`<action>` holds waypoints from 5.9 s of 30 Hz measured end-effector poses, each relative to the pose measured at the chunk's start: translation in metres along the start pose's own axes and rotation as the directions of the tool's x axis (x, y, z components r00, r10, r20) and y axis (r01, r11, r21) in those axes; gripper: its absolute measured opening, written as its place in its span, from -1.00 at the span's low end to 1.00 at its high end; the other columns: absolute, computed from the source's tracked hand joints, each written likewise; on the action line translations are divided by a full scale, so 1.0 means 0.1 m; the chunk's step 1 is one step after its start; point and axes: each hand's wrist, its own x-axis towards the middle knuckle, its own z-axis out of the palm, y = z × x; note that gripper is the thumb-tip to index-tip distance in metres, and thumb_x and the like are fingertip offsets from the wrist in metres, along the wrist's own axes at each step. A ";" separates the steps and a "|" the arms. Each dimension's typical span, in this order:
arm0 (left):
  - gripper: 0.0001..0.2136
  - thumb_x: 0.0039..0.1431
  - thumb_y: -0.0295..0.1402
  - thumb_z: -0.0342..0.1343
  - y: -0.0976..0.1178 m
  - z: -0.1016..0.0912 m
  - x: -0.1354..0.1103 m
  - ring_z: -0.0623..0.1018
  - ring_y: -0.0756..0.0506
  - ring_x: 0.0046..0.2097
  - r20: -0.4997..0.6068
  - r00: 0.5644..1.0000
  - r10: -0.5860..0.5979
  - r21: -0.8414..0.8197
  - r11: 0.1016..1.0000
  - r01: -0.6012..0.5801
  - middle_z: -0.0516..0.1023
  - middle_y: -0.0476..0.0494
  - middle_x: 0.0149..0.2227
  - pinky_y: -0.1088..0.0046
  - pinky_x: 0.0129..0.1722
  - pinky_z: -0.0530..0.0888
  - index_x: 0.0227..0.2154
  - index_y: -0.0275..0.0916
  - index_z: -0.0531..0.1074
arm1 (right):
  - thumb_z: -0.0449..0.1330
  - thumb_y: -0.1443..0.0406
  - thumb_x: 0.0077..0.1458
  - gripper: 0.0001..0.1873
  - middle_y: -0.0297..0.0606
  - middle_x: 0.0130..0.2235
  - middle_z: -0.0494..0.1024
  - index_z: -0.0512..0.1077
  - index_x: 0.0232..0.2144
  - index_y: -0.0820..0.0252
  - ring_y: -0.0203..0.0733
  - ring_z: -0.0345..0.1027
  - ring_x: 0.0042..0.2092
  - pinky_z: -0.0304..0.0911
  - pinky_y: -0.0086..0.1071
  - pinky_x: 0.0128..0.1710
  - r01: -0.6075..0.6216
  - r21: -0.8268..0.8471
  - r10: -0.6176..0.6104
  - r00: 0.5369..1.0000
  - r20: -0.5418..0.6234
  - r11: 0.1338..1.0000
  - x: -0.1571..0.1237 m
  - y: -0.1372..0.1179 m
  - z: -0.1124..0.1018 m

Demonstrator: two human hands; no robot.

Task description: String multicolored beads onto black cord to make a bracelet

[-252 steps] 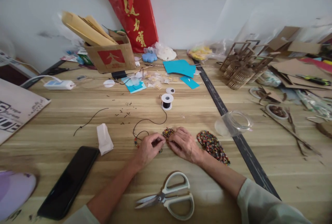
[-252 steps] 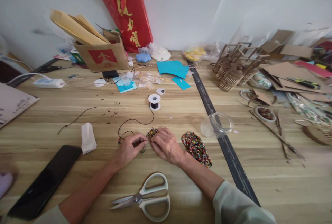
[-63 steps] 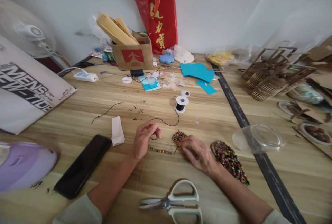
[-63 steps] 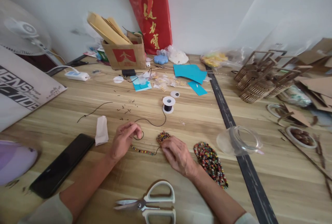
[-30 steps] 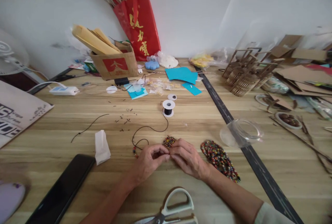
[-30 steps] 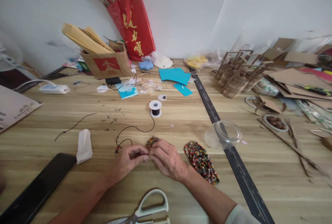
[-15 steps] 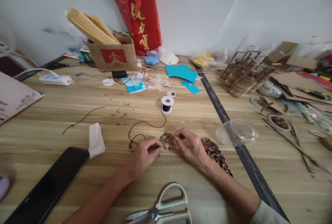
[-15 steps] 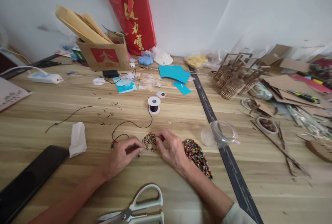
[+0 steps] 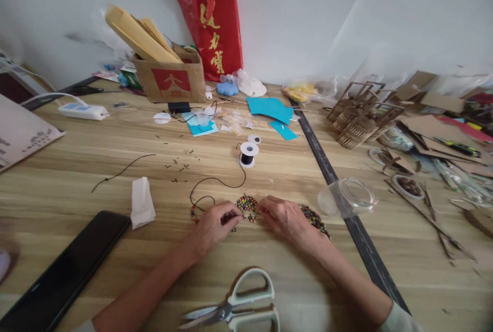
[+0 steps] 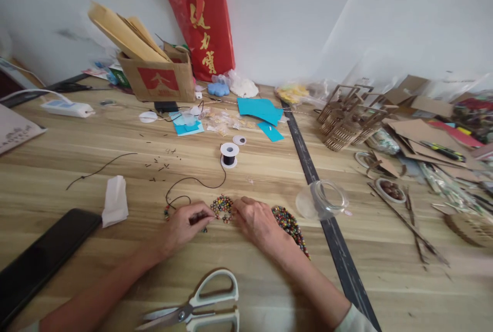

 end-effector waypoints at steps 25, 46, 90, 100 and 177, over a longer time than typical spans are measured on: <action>-0.87 0.02 -0.49 0.06 -0.01 0.04 -0.01 0.35 0.04 -0.54 0.068 0.997 0.025 0.090 0.995 -0.031 0.47 -0.01 -0.58 0.59 -0.53 0.24 -0.48 -0.28 0.52 | 0.08 0.49 0.13 -0.85 -0.29 -0.35 0.46 0.40 -0.39 0.22 -0.29 0.33 -0.35 0.00 -0.46 -0.41 -0.001 -0.040 0.003 0.999 0.052 0.999 0.02 -0.10 0.02; -0.90 0.05 -0.43 0.06 -0.04 0.01 0.00 0.34 0.05 -0.50 0.043 0.999 -0.024 -0.119 0.992 0.029 0.42 -0.01 -0.55 0.59 -0.51 0.29 -0.47 -0.32 0.45 | 0.09 0.43 0.17 -0.89 -0.16 -0.28 0.49 0.38 -0.26 0.21 -0.25 0.39 -0.23 0.35 -0.41 -0.23 0.537 0.267 -0.327 0.763 -0.557 0.800 -0.01 0.00 0.42; -0.92 0.03 -0.45 0.10 0.00 -0.01 0.01 0.34 0.05 -0.50 0.065 0.997 -0.037 -0.071 0.997 0.041 0.41 0.00 -0.56 0.60 -0.50 0.27 -0.50 -0.32 0.47 | 0.13 0.40 0.16 -0.90 -0.18 -0.31 0.53 0.40 -0.25 0.16 -0.18 0.41 -0.25 0.34 -0.31 -0.24 0.552 0.222 -0.374 0.758 -0.534 0.804 0.05 0.00 0.43; -0.93 0.02 -0.45 0.09 -0.04 0.01 0.01 0.32 0.07 -0.52 0.021 0.999 -0.032 -0.124 0.992 0.034 0.38 0.02 -0.58 0.61 -0.51 0.28 -0.51 -0.31 0.43 | 0.13 0.39 0.16 -0.92 -0.19 -0.33 0.51 0.40 -0.28 0.17 -0.20 0.39 -0.28 0.34 -0.34 -0.27 0.537 0.272 -0.332 0.769 -0.546 0.798 0.05 0.02 0.43; -0.93 -0.01 -0.42 0.16 -0.01 -0.02 0.05 0.33 0.07 -0.52 0.106 0.993 -0.052 -0.183 0.981 0.071 0.39 0.01 -0.58 0.61 -0.55 0.26 -0.50 -0.33 0.45 | 0.08 0.41 0.18 -0.94 -0.16 -0.34 0.48 0.35 -0.30 0.21 -0.18 0.35 -0.27 0.32 -0.33 -0.26 0.561 0.280 -0.373 0.774 -0.512 0.779 0.08 0.03 0.45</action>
